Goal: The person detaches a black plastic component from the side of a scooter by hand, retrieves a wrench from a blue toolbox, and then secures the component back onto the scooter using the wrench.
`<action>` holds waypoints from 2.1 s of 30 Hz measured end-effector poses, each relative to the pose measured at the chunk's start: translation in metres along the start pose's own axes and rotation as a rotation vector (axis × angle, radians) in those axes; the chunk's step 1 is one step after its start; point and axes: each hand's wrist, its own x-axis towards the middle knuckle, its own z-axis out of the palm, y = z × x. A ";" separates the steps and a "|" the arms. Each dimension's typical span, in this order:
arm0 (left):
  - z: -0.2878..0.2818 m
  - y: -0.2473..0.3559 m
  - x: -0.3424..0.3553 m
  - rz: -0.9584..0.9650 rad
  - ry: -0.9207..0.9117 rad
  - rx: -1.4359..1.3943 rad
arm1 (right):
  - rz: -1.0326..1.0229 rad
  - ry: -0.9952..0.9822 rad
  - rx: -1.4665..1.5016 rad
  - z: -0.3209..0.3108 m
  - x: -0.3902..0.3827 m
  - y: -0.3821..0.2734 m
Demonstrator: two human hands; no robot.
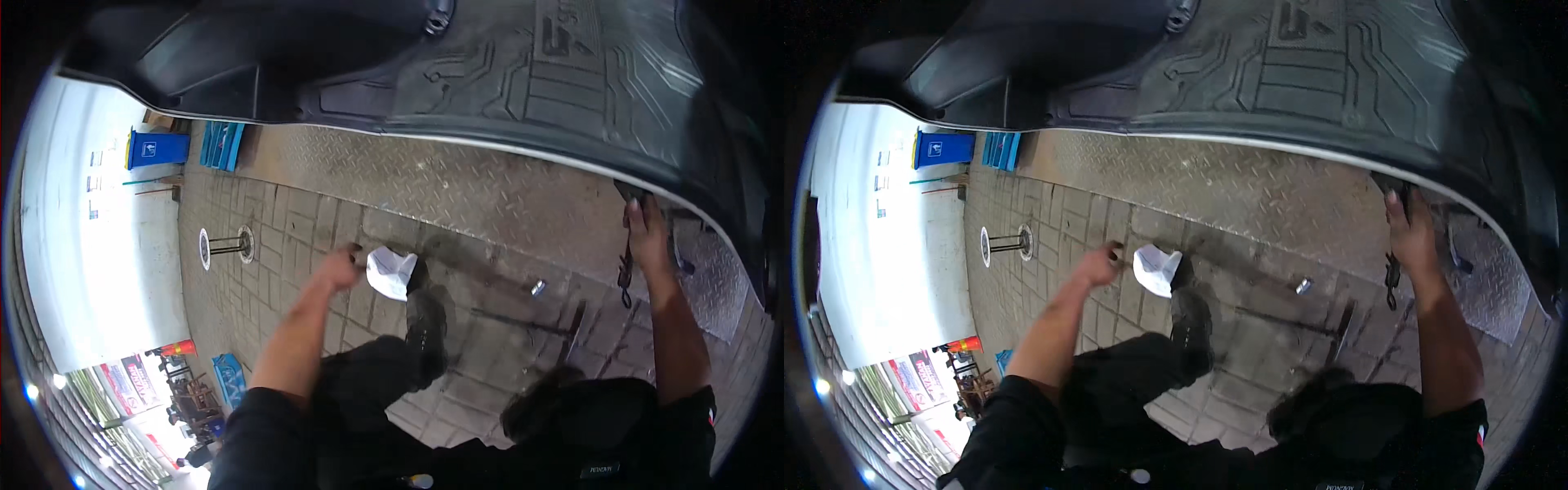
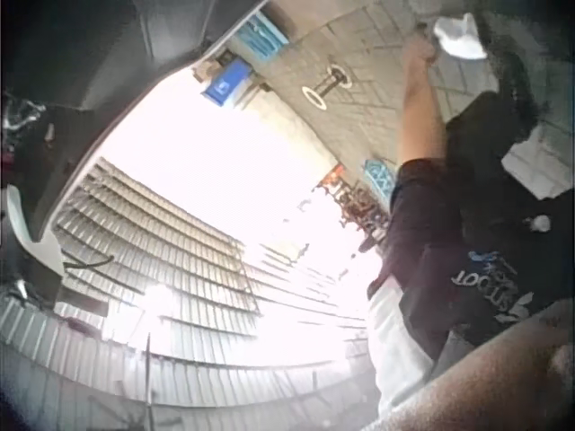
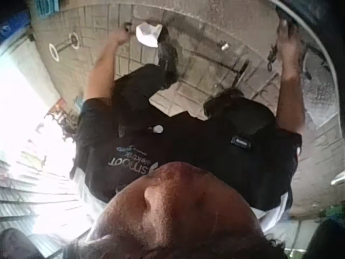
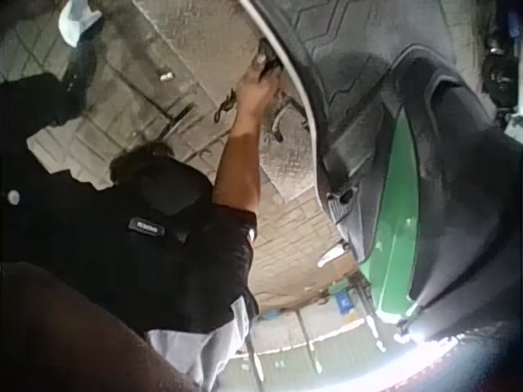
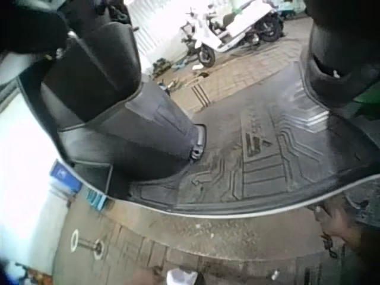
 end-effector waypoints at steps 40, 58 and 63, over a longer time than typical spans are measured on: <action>-0.368 0.190 -0.195 0.381 2.023 0.203 | 0.065 0.092 0.125 -0.006 -0.011 -0.031; -0.371 0.165 -0.204 0.232 2.034 0.552 | 0.157 -0.016 0.067 -0.029 -0.019 -0.055; -0.376 0.164 -0.201 0.427 2.093 0.251 | 0.118 0.031 0.059 -0.026 -0.019 -0.053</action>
